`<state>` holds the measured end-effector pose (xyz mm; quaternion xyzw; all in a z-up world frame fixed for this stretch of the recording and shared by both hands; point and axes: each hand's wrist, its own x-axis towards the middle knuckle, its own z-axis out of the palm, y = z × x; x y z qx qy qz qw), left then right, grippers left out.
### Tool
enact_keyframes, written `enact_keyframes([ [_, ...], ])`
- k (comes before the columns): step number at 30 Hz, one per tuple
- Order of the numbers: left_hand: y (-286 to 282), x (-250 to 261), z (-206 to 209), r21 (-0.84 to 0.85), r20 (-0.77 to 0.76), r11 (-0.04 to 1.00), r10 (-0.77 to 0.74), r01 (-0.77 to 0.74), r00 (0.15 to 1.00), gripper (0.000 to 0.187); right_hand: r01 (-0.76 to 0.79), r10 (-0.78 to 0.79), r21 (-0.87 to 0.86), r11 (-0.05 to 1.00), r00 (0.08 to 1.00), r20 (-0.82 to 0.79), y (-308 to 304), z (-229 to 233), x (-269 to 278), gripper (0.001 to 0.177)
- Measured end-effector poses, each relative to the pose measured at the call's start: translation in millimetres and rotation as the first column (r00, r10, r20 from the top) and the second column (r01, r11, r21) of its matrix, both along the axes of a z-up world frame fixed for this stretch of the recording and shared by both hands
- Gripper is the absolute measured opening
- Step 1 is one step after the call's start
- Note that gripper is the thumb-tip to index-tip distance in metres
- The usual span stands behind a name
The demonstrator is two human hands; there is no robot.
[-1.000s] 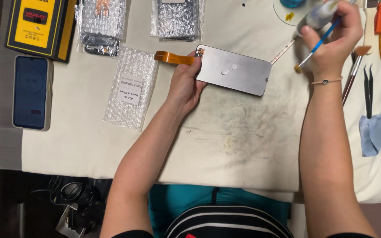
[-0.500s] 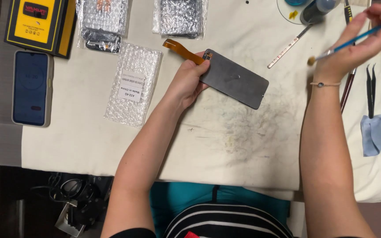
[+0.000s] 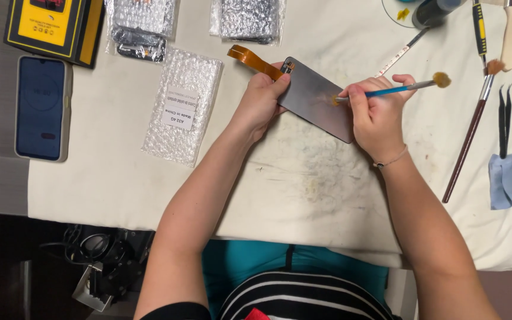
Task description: Cleaning a mobile phone screen component using liquid cleaner and brushes at a repair station.
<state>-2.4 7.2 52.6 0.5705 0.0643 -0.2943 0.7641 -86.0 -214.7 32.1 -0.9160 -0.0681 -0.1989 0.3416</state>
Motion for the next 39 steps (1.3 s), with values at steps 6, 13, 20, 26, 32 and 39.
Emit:
enact_keyframes([
  [6,-1.7,0.2,-3.9,-0.014,-0.008,1.000,0.013,-0.013,1.000,0.031,-0.153,0.166,0.118,0.981,0.980,-0.109,14.9,15.0,-2.4,0.031],
  [13,0.8,1.8,-13.7,-0.055,0.016,0.998,-0.021,0.021,1.000,0.034,-0.125,0.129,0.073,0.990,0.990,-0.062,13.9,10.4,6.8,0.029],
  [20,0.1,4.8,-28.1,-0.186,-0.112,0.982,0.005,-0.026,0.994,0.033,-0.165,0.168,0.058,0.985,0.984,-0.054,0.9,10.0,11.0,0.032],
  [26,-1.0,7.6,-36.9,-0.214,-0.134,0.977,-0.010,-0.019,0.991,0.033,-0.254,0.257,0.098,0.962,0.966,-0.027,19.9,14.5,9.9,0.028],
  [32,-0.2,8.5,-37.5,-0.206,-0.133,0.978,-0.006,-0.021,0.991,0.030,-0.266,0.266,0.067,0.962,0.964,0.022,25.6,11.6,9.5,0.028],
  [39,1.7,5.5,-26.4,-0.157,-0.078,0.986,-0.064,0.051,0.995,0.030,-0.257,0.254,0.082,0.963,0.966,0.042,7.9,8.6,19.9,0.031],
])
